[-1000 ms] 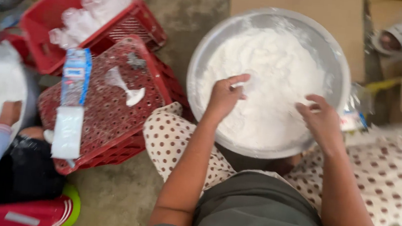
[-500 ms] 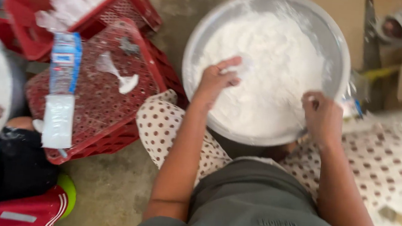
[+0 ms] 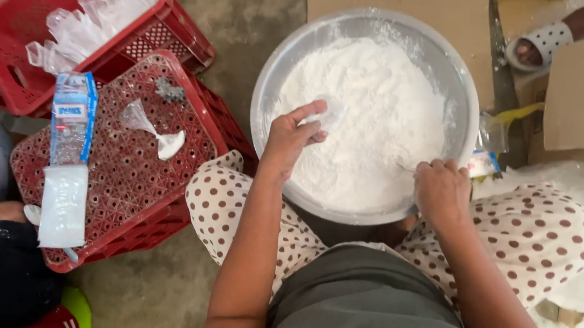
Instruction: Packaging white powder into small plastic bags by scooping and tying them
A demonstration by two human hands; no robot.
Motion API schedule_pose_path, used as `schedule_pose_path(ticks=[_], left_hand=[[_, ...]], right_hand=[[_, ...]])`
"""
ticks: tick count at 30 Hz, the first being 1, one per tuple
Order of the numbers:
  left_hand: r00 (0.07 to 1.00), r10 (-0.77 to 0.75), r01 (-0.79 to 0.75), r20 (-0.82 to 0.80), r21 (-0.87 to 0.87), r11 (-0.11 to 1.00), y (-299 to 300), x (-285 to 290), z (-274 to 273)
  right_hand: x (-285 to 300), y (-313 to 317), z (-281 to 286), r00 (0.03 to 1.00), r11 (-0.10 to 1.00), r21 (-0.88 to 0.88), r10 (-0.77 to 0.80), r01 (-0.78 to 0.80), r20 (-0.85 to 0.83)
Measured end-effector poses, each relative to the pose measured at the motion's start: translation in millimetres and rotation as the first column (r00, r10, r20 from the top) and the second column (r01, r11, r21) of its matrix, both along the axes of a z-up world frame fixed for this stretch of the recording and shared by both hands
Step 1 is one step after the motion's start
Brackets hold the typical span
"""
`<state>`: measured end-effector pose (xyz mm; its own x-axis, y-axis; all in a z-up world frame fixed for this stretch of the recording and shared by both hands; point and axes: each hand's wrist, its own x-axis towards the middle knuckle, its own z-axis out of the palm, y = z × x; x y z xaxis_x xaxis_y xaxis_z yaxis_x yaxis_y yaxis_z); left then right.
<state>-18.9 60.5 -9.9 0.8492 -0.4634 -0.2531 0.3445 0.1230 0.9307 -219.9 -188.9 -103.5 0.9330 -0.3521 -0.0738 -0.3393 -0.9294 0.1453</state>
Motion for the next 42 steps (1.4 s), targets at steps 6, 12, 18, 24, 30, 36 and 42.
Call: schedule_pose_path(ticks=[6, 12, 18, 24, 30, 36, 42], left_hand=[[1.000, -0.013, 0.012, -0.007, -0.034, 0.999, 1.4, 3.7, -8.9], [1.000, -0.013, 0.012, -0.013, -0.033, 0.999, 1.7, 1.9, -8.3], [1.000, 0.013, -0.013, -0.012, -0.015, 1.000, 8.2, 2.9, -5.6], [1.000, 0.015, -0.015, -0.006, -0.032, 0.999, 10.6, 3.7, -10.5], [1.000, 0.007, -0.007, -0.014, -0.028, 1.000, 1.7, 2.4, -5.8], [1.000, 0.003, -0.003, -0.013, -0.012, 1.000, 2.3, 7.4, 1.2], [1.000, 0.023, -0.023, -0.010, 0.011, 1.000, 10.2, 2.2, 3.6]], right_hand=[[10.6, -7.1, 30.1, 0.957, 0.969, 0.109, -0.193, 0.220, -0.215], [39.0, 25.1, 8.7, 0.937, 0.951, 0.188, -0.181, 0.244, -0.300], [72.7, 49.3, 67.3, 0.953, 0.853, 0.442, -0.185, 0.277, -0.240], [61.2, 0.5, 44.9, 0.932, 0.923, 0.187, -0.297, 0.336, -0.207], [75.4, 23.8, 28.8, 0.915, 0.880, 0.315, -0.256, 0.354, -0.313], [87.3, 13.0, 67.8, 0.947, 0.855, 0.412, -0.251, 0.314, -0.202], [62.7, -4.3, 36.3, 0.928, 0.932, 0.214, -0.221, 0.291, -0.301]])
